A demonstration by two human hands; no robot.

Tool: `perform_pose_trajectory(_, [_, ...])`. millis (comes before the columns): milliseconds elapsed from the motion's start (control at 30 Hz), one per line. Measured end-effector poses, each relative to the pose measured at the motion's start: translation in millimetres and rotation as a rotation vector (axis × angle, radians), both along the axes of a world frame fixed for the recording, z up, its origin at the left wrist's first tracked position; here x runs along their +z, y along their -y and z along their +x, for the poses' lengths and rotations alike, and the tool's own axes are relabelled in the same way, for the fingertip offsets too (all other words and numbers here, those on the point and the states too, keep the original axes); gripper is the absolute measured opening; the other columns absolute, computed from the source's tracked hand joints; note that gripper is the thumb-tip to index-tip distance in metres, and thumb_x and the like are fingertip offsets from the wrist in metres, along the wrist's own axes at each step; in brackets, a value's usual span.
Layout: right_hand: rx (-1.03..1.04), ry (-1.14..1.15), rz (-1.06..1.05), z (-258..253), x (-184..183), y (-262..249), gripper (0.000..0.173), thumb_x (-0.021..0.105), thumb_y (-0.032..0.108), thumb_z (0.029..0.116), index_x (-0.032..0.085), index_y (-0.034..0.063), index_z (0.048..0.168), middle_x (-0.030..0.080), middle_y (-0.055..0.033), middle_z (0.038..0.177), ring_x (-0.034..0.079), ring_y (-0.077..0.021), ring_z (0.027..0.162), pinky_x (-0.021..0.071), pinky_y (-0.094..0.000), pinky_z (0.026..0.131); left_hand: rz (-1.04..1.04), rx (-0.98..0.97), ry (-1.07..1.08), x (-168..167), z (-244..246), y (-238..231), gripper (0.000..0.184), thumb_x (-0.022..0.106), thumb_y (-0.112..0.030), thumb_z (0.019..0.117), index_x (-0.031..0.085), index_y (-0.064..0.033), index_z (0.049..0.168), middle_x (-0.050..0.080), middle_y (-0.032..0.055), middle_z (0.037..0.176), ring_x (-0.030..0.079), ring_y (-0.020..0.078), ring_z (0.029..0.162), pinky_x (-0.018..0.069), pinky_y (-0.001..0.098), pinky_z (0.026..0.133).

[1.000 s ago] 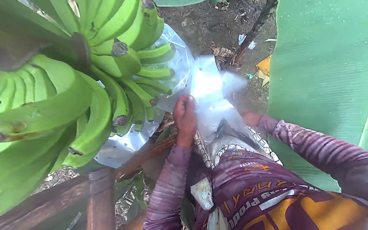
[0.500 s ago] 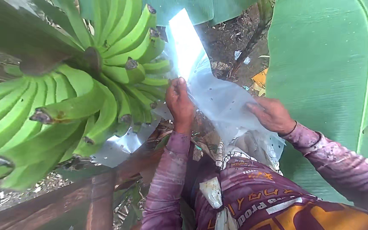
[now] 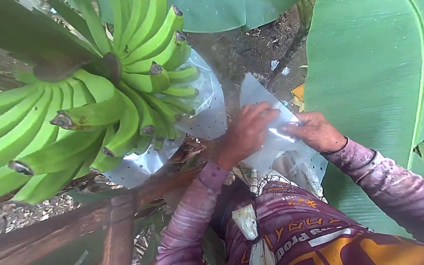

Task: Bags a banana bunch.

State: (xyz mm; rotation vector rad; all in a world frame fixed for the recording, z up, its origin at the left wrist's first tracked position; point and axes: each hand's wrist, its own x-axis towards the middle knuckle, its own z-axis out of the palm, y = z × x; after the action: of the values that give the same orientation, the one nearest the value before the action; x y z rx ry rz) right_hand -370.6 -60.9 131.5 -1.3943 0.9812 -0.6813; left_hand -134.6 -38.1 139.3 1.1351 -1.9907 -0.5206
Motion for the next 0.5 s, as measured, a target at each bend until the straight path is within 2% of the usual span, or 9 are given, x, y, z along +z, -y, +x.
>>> perform_pose_trajectory(67, [0.042,-0.028,0.054,1.5,-3.2,-2.4,0.03,0.053,0.019,0.1047,0.071,0.0106,0.082,0.066,0.0025,0.066,0.06,-0.0047,0.054,0.0518,-0.0218,0.051,0.056,-0.015,0.002,-13.9,0.6,0.9,0.037,0.065,-0.001,0.0868,0.072,-0.0051,0.123,0.066,0.0147,0.129,0.061,0.0306,0.117,0.0523,0.0415,0.098])
perform_pose_trajectory(100, [0.067,-0.045,0.095,-0.2,-4.3,-2.3,0.037,0.046,0.022,0.1079,0.07,0.0113,0.083,0.066,0.0025,0.068,0.061,-0.0049,0.058,0.0524,-0.0227,0.053,0.094,0.01,-0.01,-19.5,2.6,0.6,0.037,0.065,-0.001,0.087,0.072,-0.0048,0.123,0.066,0.0148,0.13,0.062,0.0307,0.118,0.0528,0.0427,0.099])
perform_pose_trajectory(133, [0.071,-0.03,0.141,-1.7,-6.0,-2.5,0.038,0.043,0.022,0.1085,0.071,0.0113,0.084,0.067,0.0024,0.07,0.063,-0.0049,0.061,0.0541,-0.0232,0.056,0.123,0.032,-0.018,-24.5,4.5,0.1,0.037,0.065,-0.001,0.0873,0.071,-0.0048,0.123,0.066,0.0145,0.129,0.062,0.0302,0.119,0.0534,0.0433,0.099])
perform_pose_trajectory(200, [0.037,0.038,0.211,-0.4,-9.6,-5.5,0.034,0.047,0.017,0.1065,0.071,0.01,0.085,0.067,0.0018,0.07,0.063,-0.0054,0.061,0.0562,-0.0238,0.058,0.157,0.049,-0.022,-32.0,5.4,-4.1,0.035,0.065,-0.001,0.0875,0.072,-0.0043,0.122,0.067,0.0147,0.126,0.063,0.0301,0.117,0.0535,0.0441,0.098])
perform_pose_trajectory(300, [-0.029,0.091,0.262,9.7,-12.3,-9.9,0.021,0.059,0.009,0.1003,0.071,0.0079,0.083,0.064,0.0009,0.065,0.058,-0.0045,0.054,0.0517,-0.021,0.051,0.173,0.009,-0.041,-38.1,1.2,-8.7,0.034,0.066,-0.001,0.0871,0.073,-0.0056,0.12,0.068,0.0131,0.123,0.063,0.0282,0.116,0.0535,0.0428,0.098])
perform_pose_trajectory(400, [-0.027,0.098,0.282,20.8,-13.5,-14.6,0.007,0.068,0.004,0.093,0.073,0.0067,0.09,0.067,0.0,0.069,0.058,-0.0038,0.055,0.0497,-0.0194,0.051,0.156,-0.06,-0.055,-40.7,-4.2,-10.1,0.038,0.069,0.0,0.0855,0.074,-0.0097,0.121,0.068,0.0122,0.124,0.063,0.0276,0.114,0.0544,0.0413,0.096])
perform_pose_trajectory(500, [0.004,0.084,0.366,25.6,-14.8,-18.3,0.01,0.074,0.002,0.0868,0.075,0.0068,0.095,0.07,-0.0011,0.076,0.061,-0.0044,0.061,0.051,-0.0199,0.056,0.091,-0.161,-0.001,-40.9,-5.7,-9.6,0.033,0.068,0.0,0.0879,0.077,-0.012,0.118,0.068,0.0126,0.124,0.063,0.0284,0.114,0.0544,0.0411,0.095])
